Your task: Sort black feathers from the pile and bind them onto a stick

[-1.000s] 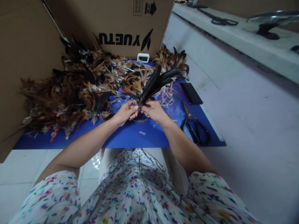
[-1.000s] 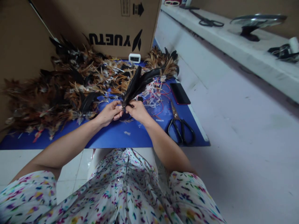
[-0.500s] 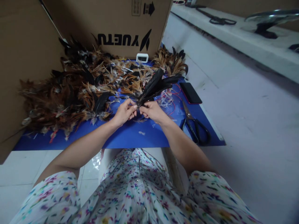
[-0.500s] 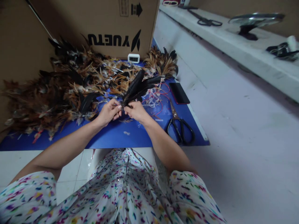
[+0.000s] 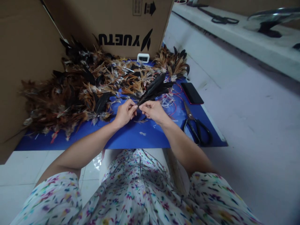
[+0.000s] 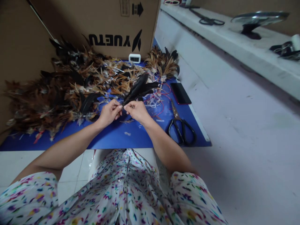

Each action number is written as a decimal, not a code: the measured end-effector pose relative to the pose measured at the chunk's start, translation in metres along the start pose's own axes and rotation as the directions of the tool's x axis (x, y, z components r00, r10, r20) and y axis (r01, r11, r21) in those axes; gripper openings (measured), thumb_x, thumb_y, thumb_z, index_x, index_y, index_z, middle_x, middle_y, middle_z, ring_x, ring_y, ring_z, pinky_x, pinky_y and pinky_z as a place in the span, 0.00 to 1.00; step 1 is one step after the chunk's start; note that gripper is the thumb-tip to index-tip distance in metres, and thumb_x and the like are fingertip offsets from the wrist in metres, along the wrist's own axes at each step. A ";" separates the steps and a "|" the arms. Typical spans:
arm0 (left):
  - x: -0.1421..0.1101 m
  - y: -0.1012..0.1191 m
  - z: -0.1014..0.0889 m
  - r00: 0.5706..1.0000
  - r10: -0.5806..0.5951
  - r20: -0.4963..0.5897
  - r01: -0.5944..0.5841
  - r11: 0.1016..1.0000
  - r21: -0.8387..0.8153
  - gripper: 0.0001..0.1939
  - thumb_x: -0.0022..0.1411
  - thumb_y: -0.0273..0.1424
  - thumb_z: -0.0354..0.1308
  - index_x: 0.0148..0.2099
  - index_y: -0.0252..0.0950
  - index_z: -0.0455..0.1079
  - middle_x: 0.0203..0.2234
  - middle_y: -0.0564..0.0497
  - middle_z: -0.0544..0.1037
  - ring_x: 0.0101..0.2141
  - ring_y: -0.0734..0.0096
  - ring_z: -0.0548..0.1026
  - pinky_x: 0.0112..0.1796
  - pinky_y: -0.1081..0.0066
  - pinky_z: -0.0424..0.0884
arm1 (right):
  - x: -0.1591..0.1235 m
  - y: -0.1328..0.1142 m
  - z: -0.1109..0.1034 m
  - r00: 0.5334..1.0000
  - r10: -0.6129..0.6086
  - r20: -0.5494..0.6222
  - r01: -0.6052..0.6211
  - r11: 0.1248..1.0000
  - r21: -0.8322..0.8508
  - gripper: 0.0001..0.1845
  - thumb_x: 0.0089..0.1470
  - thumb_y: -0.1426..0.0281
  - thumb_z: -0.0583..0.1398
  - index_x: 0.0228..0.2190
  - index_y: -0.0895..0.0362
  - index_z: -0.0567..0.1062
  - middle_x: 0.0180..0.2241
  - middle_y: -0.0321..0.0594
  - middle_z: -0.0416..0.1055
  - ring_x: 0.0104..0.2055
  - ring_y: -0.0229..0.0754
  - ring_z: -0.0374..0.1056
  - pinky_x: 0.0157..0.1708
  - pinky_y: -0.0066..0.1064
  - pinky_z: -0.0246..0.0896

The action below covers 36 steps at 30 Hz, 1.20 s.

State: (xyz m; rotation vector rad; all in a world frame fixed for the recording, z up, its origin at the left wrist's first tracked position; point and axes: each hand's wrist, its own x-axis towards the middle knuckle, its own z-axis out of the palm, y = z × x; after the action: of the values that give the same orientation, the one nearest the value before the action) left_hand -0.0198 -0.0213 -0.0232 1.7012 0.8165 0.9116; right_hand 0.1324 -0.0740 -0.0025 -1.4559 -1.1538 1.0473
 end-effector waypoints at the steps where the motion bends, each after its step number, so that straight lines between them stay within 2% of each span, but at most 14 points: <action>1: -0.001 0.001 0.000 1.000 0.020 -0.005 -0.020 0.998 0.051 0.07 0.63 0.27 0.56 0.33 0.38 0.60 0.16 0.59 0.71 0.13 0.82 0.62 0.19 0.77 0.55 | 0.001 0.003 0.000 0.999 -0.041 -0.008 0.040 0.999 -0.028 0.10 0.49 0.67 0.62 0.20 0.58 0.71 0.16 0.31 0.65 0.16 0.29 0.54 0.16 0.24 0.47; 4: -0.003 0.001 0.001 0.996 0.086 0.012 -0.087 0.974 0.207 0.06 0.64 0.26 0.54 0.33 0.38 0.61 0.17 0.59 0.71 0.16 0.80 0.64 0.23 0.77 0.58 | 0.005 0.011 -0.001 0.991 -0.129 -0.021 0.126 0.986 -0.108 0.13 0.49 0.63 0.62 0.20 0.57 0.71 0.16 0.32 0.65 0.18 0.31 0.56 0.19 0.25 0.49; 10: -0.006 -0.004 0.001 0.980 0.174 0.095 -0.198 0.889 0.412 0.07 0.66 0.26 0.50 0.33 0.38 0.61 0.18 0.59 0.69 0.20 0.77 0.65 0.27 0.75 0.59 | 0.010 0.021 -0.001 0.983 -0.184 -0.015 0.176 0.958 -0.226 0.14 0.50 0.61 0.59 0.20 0.57 0.71 0.17 0.34 0.67 0.20 0.32 0.57 0.22 0.26 0.49; 17: -0.008 -0.002 -0.001 0.971 0.167 0.171 -0.235 0.802 0.550 0.10 0.67 0.26 0.46 0.32 0.37 0.62 0.18 0.57 0.68 0.22 0.75 0.68 0.30 0.74 0.61 | 0.011 0.023 -0.002 0.983 -0.182 0.021 0.180 0.945 -0.274 0.13 0.51 0.64 0.59 0.21 0.58 0.72 0.18 0.34 0.68 0.21 0.32 0.58 0.24 0.26 0.51; 20: -0.008 -0.001 -0.002 0.964 0.176 0.199 -0.263 0.741 0.618 0.10 0.66 0.26 0.47 0.31 0.37 0.63 0.19 0.55 0.68 0.22 0.74 0.67 0.29 0.73 0.59 | 0.011 0.024 -0.003 0.986 -0.161 0.050 0.168 0.945 -0.280 0.12 0.52 0.65 0.59 0.21 0.58 0.72 0.18 0.34 0.68 0.21 0.32 0.59 0.24 0.25 0.51; 25: -0.007 -0.002 -0.006 0.926 0.269 0.263 -0.375 0.606 0.701 0.12 0.64 0.26 0.50 0.28 0.35 0.66 0.21 0.51 0.70 0.25 0.71 0.68 0.30 0.71 0.60 | 0.007 0.018 -0.004 0.991 -0.088 0.096 0.110 0.960 -0.256 0.10 0.52 0.68 0.59 0.22 0.59 0.72 0.17 0.32 0.66 0.20 0.31 0.58 0.23 0.24 0.51; 32: -0.004 -0.005 -0.010 0.869 0.445 0.216 -0.472 0.617 0.629 0.10 0.64 0.26 0.53 0.30 0.35 0.70 0.23 0.52 0.73 0.26 0.74 0.69 0.31 0.74 0.63 | -0.001 0.000 -0.005 0.994 0.003 0.112 0.015 0.987 -0.162 0.14 0.54 0.71 0.59 0.18 0.59 0.68 0.14 0.30 0.62 0.16 0.28 0.53 0.19 0.23 0.46; 36: -0.005 -0.007 -0.009 0.814 0.538 0.218 -0.537 0.555 0.636 0.11 0.65 0.27 0.53 0.29 0.35 0.69 0.22 0.52 0.73 0.26 0.74 0.70 0.31 0.74 0.64 | -0.001 -0.004 -0.004 0.992 0.075 0.106 -0.063 0.991 -0.117 0.14 0.55 0.74 0.59 0.19 0.59 0.68 0.14 0.29 0.62 0.14 0.27 0.52 0.15 0.22 0.44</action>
State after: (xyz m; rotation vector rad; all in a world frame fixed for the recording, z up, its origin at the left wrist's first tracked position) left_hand -0.0311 -0.0190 -0.0291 2.7128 0.6595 1.0921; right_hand 0.1356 -0.0751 0.0019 -1.5525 -1.2660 1.1376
